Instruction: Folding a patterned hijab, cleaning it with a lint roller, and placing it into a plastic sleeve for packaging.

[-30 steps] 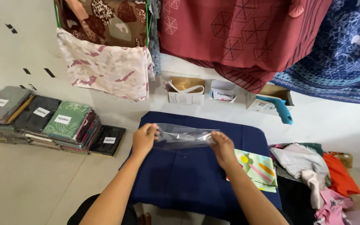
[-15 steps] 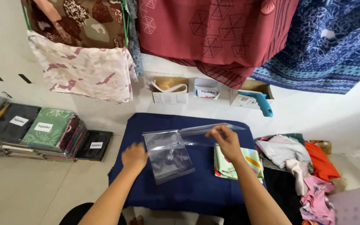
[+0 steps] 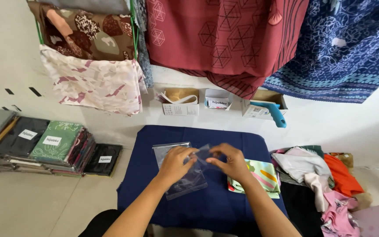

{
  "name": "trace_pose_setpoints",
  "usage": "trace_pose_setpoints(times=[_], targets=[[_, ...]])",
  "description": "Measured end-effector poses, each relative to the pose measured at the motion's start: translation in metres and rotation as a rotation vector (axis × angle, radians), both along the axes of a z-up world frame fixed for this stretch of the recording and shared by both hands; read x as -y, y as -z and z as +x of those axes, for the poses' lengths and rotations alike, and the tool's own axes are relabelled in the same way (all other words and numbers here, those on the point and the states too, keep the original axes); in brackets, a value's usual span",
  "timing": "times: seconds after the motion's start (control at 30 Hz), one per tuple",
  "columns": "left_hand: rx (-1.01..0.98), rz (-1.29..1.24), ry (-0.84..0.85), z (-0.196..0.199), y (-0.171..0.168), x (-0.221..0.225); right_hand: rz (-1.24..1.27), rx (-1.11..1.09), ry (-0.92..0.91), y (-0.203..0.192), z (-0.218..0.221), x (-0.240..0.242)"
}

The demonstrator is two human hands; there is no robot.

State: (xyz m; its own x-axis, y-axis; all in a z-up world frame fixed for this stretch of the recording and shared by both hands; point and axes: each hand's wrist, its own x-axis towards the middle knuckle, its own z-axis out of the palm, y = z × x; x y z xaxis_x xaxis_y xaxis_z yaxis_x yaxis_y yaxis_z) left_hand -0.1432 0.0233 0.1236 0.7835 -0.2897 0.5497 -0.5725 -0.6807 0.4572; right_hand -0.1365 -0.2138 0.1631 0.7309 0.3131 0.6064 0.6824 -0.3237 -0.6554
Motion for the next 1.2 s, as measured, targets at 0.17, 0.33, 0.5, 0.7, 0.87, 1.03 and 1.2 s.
trace_pose_setpoints(times=[0.17,0.33,0.5,0.7,0.87,1.03,1.2], targets=[[0.029,-0.079,0.017,-0.001,-0.013,-0.008,-0.091,0.013,0.032,0.003,0.01,0.02],[-0.013,-0.093,0.038,-0.008,-0.025,-0.015,-0.33,-0.18,-0.004,0.017,0.017,0.021],[0.0,-0.13,0.034,-0.011,-0.03,-0.018,-0.237,-0.178,0.163,0.049,0.04,0.026],[-0.014,-0.132,0.036,-0.023,-0.044,-0.018,-0.104,-0.204,0.091,0.035,0.029,0.014],[-0.041,-0.144,0.032,-0.018,-0.037,-0.025,-0.109,-0.217,0.057,0.037,0.034,0.013],[-0.058,-0.152,0.026,-0.02,-0.036,-0.028,-0.072,-0.222,0.048,0.041,0.035,0.012],[-0.087,-0.251,0.046,-0.017,-0.036,-0.028,0.131,-0.372,0.012,0.042,0.033,0.012]])
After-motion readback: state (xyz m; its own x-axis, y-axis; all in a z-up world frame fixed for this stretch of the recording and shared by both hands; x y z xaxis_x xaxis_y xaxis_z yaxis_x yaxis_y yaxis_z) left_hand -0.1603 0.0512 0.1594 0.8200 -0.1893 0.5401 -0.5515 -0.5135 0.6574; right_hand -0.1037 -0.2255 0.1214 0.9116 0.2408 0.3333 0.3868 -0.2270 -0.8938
